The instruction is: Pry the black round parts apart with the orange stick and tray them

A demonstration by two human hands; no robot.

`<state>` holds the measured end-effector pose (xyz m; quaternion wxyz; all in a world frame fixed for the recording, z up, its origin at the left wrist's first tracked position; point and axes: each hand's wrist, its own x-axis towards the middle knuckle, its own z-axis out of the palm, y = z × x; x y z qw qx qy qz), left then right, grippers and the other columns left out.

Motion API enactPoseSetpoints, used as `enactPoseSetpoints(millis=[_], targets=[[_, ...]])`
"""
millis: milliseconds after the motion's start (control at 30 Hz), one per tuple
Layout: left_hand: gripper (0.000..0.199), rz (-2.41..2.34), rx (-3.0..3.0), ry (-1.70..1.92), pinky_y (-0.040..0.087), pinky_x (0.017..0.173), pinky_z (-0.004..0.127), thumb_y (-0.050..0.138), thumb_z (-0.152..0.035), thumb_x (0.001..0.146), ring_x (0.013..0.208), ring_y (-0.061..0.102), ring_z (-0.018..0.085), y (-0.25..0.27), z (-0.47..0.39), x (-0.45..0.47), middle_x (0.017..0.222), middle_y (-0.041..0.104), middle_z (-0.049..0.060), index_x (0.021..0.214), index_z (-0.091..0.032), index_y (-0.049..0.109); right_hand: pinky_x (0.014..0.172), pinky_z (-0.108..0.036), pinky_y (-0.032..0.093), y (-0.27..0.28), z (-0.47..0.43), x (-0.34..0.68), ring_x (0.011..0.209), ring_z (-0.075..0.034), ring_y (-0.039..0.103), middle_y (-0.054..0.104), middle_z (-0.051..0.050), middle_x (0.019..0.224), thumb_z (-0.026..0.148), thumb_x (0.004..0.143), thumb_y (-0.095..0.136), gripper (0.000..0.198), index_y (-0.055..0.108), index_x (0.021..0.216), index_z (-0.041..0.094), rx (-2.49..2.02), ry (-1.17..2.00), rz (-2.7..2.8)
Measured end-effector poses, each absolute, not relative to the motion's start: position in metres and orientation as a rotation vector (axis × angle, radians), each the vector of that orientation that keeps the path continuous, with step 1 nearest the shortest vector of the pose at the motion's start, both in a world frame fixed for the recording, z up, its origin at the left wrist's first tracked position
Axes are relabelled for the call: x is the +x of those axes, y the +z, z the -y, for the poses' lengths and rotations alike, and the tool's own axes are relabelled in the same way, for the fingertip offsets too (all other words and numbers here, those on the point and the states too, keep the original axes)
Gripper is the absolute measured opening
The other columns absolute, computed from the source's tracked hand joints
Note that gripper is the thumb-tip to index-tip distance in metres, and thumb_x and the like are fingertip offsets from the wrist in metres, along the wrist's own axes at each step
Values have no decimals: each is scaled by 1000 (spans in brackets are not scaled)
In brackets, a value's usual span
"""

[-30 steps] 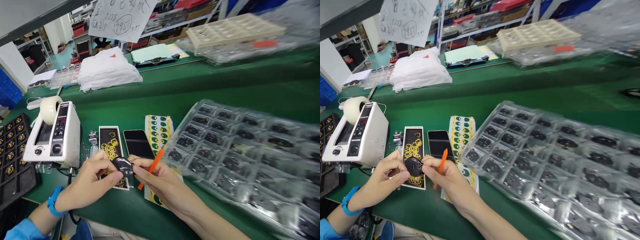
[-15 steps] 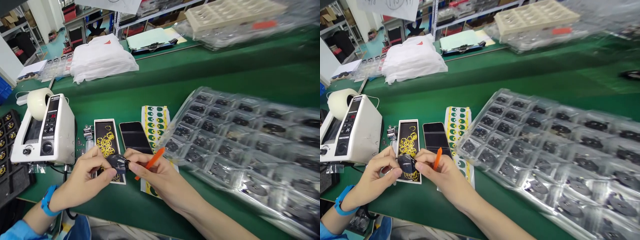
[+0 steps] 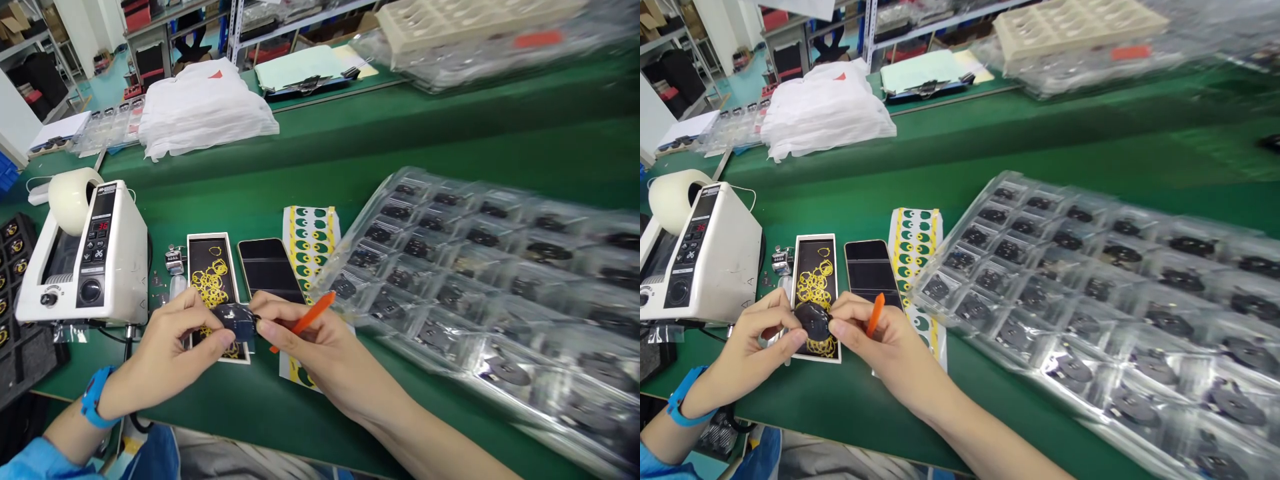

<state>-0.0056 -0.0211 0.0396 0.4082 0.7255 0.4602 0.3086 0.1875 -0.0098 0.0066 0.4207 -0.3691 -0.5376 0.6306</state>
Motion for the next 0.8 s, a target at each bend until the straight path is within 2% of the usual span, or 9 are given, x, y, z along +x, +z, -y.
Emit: enactPoseSetpoints(millis=[533, 800], targets=[[27, -1228, 1806, 780, 30, 55, 26, 54, -25, 92, 63, 40, 12, 37, 22, -3, 68, 40, -2, 66, -17, 55, 65, -31, 37, 7, 11, 185, 67, -17, 47, 51, -2, 69, 61, 82, 64, 44, 65, 63, 21, -962, 1564, 1379], [27, -1236, 1790, 808, 29, 53, 26, 54, -23, 91, 61, 38, 11, 34, 23, -1, 69, 41, -2, 64, -17, 52, 65, -31, 37, 6, 11, 186, 67, -17, 46, 50, -2, 68, 62, 82, 63, 45, 65, 63, 21, -986, 1557, 1390]])
